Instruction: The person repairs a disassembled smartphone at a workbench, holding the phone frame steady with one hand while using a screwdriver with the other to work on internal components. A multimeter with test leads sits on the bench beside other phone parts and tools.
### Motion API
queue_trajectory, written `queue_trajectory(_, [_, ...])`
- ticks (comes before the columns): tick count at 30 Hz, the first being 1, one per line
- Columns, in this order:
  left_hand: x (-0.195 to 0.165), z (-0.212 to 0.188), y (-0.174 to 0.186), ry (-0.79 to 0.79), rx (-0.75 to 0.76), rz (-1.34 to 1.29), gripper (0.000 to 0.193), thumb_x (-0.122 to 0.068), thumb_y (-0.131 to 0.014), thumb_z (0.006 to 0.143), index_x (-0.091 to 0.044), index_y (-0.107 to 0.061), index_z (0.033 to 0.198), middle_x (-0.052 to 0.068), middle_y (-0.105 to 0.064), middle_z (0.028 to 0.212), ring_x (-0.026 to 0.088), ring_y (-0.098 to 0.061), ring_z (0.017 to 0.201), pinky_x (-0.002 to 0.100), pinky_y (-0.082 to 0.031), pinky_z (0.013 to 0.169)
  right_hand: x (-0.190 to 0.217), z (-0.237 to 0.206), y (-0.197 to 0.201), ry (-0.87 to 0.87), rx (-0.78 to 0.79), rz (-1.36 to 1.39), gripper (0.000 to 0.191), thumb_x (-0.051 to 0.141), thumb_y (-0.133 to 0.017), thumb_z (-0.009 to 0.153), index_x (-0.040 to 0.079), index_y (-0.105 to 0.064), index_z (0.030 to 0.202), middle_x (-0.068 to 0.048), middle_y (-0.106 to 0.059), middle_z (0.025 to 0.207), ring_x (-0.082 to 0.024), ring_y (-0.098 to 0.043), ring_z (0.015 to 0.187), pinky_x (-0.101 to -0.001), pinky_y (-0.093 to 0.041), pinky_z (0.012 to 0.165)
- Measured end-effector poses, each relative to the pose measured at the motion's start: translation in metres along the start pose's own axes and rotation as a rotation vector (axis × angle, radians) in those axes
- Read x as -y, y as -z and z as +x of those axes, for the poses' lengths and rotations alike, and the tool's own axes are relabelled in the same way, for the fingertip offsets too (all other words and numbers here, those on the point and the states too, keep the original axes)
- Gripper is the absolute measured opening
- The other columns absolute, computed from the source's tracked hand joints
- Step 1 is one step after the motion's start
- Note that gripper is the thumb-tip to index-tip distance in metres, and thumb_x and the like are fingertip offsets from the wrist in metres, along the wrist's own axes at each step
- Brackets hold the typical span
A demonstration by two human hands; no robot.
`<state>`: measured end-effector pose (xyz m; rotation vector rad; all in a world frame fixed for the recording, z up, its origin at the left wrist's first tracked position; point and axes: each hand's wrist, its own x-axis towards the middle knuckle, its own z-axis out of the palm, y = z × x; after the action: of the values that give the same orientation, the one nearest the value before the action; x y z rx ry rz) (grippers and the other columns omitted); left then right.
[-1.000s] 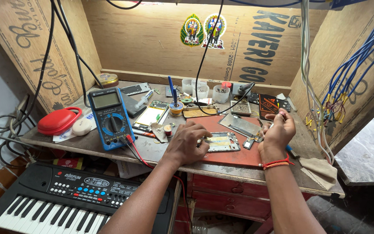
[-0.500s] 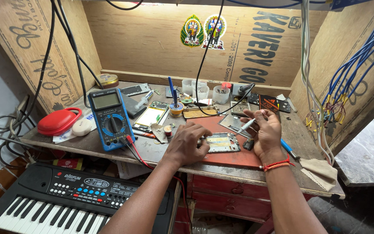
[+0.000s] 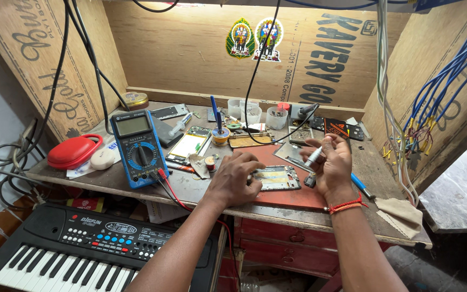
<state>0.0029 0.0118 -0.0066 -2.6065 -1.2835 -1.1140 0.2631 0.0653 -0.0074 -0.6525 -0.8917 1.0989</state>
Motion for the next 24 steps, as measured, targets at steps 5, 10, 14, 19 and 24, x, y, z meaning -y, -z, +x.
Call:
queue_trajectory(5, [-0.003,0.0,0.003,0.04,0.058,0.019,0.028,-0.021,-0.065,0.073,-0.012,-0.076,0.097,0.004,-0.069,0.108,0.02,-0.059,0.114,0.037,-0.045,0.099,-0.005,0.007,0.017,0.118,-0.138,-0.032,0.012,0.018,-0.057,0.111,0.016,-0.051,0.121,-0.011,-0.066,0.095,-0.013,-0.053,0.054,-0.0249,-0.037,0.04])
queue_trajectory(10, [-0.005,0.001,0.006,0.037,0.039,0.021,0.027,-0.02,-0.064,0.073,-0.013,-0.067,0.099,0.007,-0.067,0.104,0.022,-0.061,0.11,0.038,-0.045,0.096,-0.009,0.015,0.028,0.076,-0.165,0.119,0.017,0.016,-0.043,0.108,0.016,-0.055,0.12,-0.01,-0.069,0.098,-0.014,-0.054,0.055,-0.0256,-0.037,0.04])
queue_trajectory(14, [-0.003,0.001,0.006,0.083,0.022,-0.033,0.032,-0.019,-0.063,0.075,-0.011,-0.06,0.106,0.009,-0.067,0.102,0.023,-0.063,0.106,0.041,-0.044,0.096,-0.01,0.021,0.035,0.011,-0.125,0.278,0.028,0.008,-0.037,0.103,0.013,-0.057,0.121,-0.013,-0.071,0.102,-0.015,-0.055,0.061,-0.0263,-0.041,0.045])
queue_trajectory(19, [-0.002,-0.001,0.006,0.065,-0.03,-0.076,0.033,-0.018,-0.063,0.075,-0.011,-0.06,0.107,0.009,-0.067,0.104,0.025,-0.064,0.108,0.043,-0.043,0.095,-0.012,0.023,0.037,-0.077,-0.106,0.39,0.023,0.008,-0.039,0.104,0.013,-0.056,0.119,-0.013,-0.073,0.109,-0.015,-0.058,0.067,-0.0241,-0.048,0.052])
queue_trajectory(24, [-0.004,-0.001,0.008,0.099,-0.004,-0.08,0.033,-0.018,-0.063,0.076,-0.011,-0.06,0.108,0.008,-0.067,0.105,0.024,-0.064,0.108,0.042,-0.043,0.097,-0.01,0.021,0.031,-0.085,-0.099,0.448,0.023,0.007,-0.039,0.105,0.011,-0.056,0.119,-0.016,-0.073,0.108,-0.016,-0.061,0.068,-0.0236,-0.053,0.056])
